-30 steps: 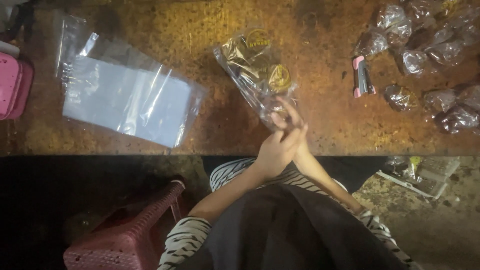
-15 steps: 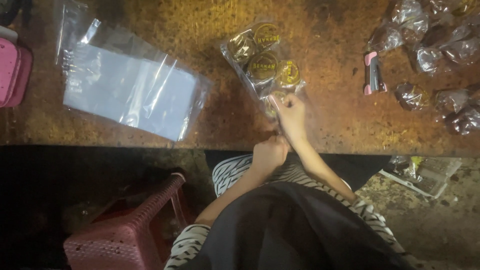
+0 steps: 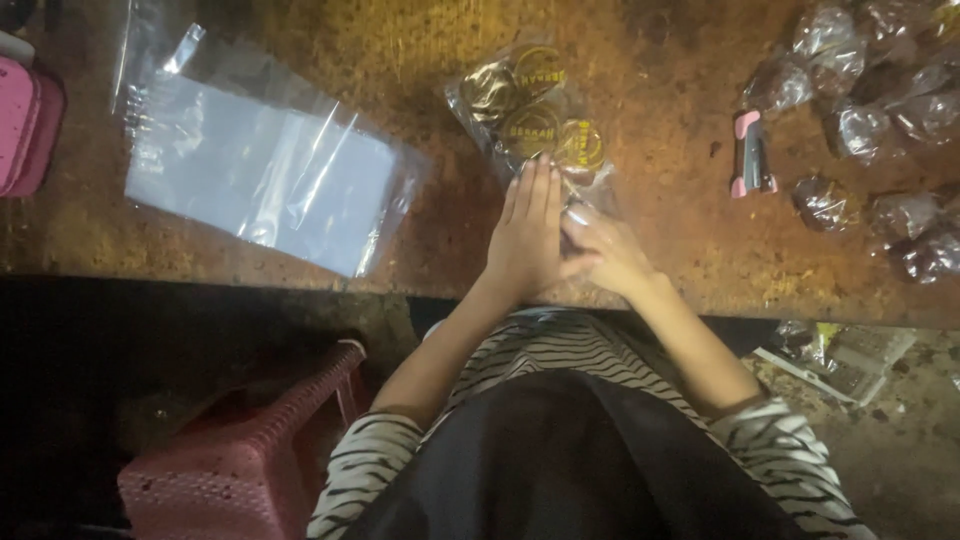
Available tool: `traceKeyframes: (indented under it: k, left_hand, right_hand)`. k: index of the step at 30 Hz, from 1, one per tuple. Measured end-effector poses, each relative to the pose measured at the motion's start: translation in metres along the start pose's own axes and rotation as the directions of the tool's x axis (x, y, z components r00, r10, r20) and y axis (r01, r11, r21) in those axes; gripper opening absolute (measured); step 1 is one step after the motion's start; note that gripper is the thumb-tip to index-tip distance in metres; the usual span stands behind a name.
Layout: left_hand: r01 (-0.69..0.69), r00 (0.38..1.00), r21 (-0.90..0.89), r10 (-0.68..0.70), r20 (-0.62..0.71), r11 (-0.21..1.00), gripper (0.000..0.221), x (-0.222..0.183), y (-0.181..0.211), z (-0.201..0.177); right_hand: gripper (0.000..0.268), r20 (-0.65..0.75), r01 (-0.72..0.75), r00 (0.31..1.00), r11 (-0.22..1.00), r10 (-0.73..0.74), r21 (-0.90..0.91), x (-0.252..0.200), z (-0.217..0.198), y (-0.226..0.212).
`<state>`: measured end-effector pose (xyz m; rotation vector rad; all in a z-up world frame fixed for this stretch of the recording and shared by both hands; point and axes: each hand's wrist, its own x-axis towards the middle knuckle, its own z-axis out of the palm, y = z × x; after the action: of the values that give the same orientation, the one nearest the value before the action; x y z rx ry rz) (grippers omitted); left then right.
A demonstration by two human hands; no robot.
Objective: Packing individually wrapped cakes into larger plastic bags and sealing them with a stapler.
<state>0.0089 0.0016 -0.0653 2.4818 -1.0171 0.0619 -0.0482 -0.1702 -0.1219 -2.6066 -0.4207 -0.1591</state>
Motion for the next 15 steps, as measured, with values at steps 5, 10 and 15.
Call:
traceKeyframes:
  k: [5, 10, 15]
  left_hand:
    - [0.039, 0.999, -0.026, -0.040, -0.017, 0.999, 0.137, -0.011, 0.015, 0.007]
    - [0.076, 0.996, -0.090, -0.071, 0.053, 0.993, 0.129, -0.008, 0.012, 0.010]
    - [0.041, 0.997, -0.088, -0.047, -0.061, 0.995, 0.133, -0.014, 0.010, 0.032]
  right_hand:
    - [0.033, 0.000, -0.034, 0.999, 0.998, 0.034, -0.059, -0.005, 0.015, 0.014]
    - [0.031, -0.002, -0.082, 0.997, 0.989, 0.083, -0.121, -0.005, 0.033, 0.020]
    - [0.029, 0.023, -0.158, 0.986, 0.975, 0.164, -0.158, -0.020, 0.054, 0.002]
